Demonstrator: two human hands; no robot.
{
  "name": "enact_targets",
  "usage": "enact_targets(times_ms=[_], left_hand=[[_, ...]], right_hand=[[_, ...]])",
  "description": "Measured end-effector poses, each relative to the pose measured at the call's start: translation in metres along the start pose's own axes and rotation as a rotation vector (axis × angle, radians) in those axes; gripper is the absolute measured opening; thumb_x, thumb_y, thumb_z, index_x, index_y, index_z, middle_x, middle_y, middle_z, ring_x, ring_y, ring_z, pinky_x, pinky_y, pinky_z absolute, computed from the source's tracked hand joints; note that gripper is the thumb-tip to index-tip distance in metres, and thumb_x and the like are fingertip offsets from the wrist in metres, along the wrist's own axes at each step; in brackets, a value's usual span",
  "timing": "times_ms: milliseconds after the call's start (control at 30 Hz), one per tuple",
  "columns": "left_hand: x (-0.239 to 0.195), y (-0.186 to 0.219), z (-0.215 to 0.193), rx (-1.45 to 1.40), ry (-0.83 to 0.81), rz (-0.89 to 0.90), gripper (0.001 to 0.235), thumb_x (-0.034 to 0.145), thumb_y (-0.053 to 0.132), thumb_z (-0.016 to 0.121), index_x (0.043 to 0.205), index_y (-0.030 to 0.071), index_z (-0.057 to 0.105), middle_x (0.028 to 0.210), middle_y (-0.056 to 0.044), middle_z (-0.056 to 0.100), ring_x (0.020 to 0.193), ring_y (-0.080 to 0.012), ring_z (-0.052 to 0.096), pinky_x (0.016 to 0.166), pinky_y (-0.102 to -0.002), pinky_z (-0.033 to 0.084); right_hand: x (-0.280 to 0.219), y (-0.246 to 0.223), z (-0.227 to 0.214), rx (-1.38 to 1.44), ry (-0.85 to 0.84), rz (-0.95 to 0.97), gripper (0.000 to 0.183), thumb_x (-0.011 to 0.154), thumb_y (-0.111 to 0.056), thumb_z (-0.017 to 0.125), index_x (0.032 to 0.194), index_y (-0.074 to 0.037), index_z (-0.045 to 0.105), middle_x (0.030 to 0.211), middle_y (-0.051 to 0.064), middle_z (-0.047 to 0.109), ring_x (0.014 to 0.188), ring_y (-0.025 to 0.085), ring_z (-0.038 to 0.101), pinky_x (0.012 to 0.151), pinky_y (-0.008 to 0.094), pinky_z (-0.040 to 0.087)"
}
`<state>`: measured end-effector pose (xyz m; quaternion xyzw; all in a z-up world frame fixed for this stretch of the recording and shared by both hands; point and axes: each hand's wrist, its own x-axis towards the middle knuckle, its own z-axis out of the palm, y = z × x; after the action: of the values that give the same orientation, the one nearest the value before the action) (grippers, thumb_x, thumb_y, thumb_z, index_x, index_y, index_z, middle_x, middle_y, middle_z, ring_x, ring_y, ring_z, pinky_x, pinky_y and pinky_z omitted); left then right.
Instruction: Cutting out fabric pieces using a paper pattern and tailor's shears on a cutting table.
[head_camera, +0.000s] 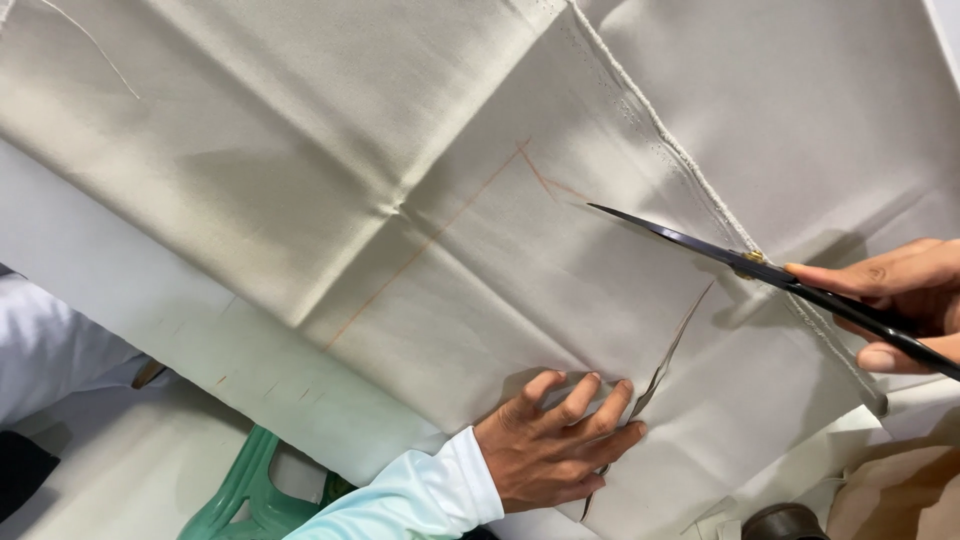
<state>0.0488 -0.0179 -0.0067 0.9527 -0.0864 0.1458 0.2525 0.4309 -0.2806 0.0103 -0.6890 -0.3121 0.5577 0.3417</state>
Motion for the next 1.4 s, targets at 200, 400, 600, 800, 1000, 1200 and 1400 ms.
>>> enact_targets(times_ms=[200,400,600,800,1000,1200,1400], left_hand=[[0.0,-0.001,0.0,0.006,0.021,-0.014,0.046,0.07,0.03,0.067,0.115,0.024,0.063,0.131,0.001,0.06,0.114,-0.0161,0.056,0.099,-0.036,0.039],[-0.001,-0.001,0.0,0.009,0.03,-0.016,0.044,0.072,0.029,0.065,0.115,0.024,0.064,0.132,0.001,0.06,0.114,-0.016,0.056,0.099,-0.035,0.041],[-0.003,-0.002,-0.001,0.003,-0.024,0.005,0.05,0.073,0.041,0.076,0.12,0.025,0.065,0.137,0.0,0.057,0.118,-0.0165,0.055,0.1,-0.036,0.041],[-0.006,0.0,0.001,0.01,-0.01,-0.008,0.045,0.076,0.039,0.073,0.118,0.025,0.064,0.136,0.001,0.057,0.118,-0.0169,0.055,0.101,-0.036,0.04],[-0.005,-0.001,0.002,0.003,-0.008,-0.01,0.044,0.074,0.038,0.074,0.116,0.025,0.066,0.137,0.001,0.057,0.119,-0.0159,0.054,0.102,-0.035,0.041],[-0.005,0.0,0.003,-0.003,0.004,-0.018,0.041,0.076,0.034,0.07,0.115,0.025,0.065,0.137,0.001,0.057,0.118,-0.0161,0.054,0.101,-0.035,0.041],[-0.008,0.001,0.005,-0.009,0.008,-0.016,0.042,0.076,0.031,0.068,0.117,0.023,0.064,0.137,0.0,0.057,0.118,-0.0168,0.055,0.101,-0.037,0.041]], right_hand=[[0.012,-0.003,0.037,-0.091,-0.025,0.035,0.084,0.057,-0.018,0.09,0.138,-0.009,0.069,0.054,0.004,0.06,0.046,0.015,0.05,0.044,0.03,0.046],[0.023,-0.019,0.035,-0.13,-0.061,0.043,0.086,0.057,-0.019,0.09,0.14,-0.011,0.069,0.055,0.003,0.066,0.046,0.015,0.054,0.044,0.029,0.049],[0.039,-0.028,0.052,0.009,-0.032,-0.072,0.082,0.058,-0.014,0.088,0.135,0.001,0.065,0.055,0.004,0.048,0.046,0.016,0.045,0.042,0.03,0.041],[0.036,-0.012,0.04,-0.14,-0.073,-0.018,0.085,0.059,-0.021,0.089,0.139,-0.008,0.066,0.054,0.002,0.059,0.047,0.014,0.054,0.047,0.029,0.05],[0.041,-0.024,0.039,-0.03,-0.075,0.018,0.086,0.057,-0.014,0.09,0.139,-0.003,0.067,0.056,0.004,0.061,0.048,0.016,0.055,0.044,0.031,0.05],[0.046,-0.019,0.045,0.045,-0.073,-0.062,0.084,0.059,-0.012,0.088,0.138,0.0,0.064,0.059,0.004,0.054,0.048,0.015,0.048,0.045,0.029,0.047],[0.042,-0.019,0.047,-0.109,-0.045,-0.05,0.082,0.059,-0.018,0.087,0.137,-0.004,0.066,0.056,0.003,0.054,0.049,0.015,0.048,0.046,0.029,0.047]])
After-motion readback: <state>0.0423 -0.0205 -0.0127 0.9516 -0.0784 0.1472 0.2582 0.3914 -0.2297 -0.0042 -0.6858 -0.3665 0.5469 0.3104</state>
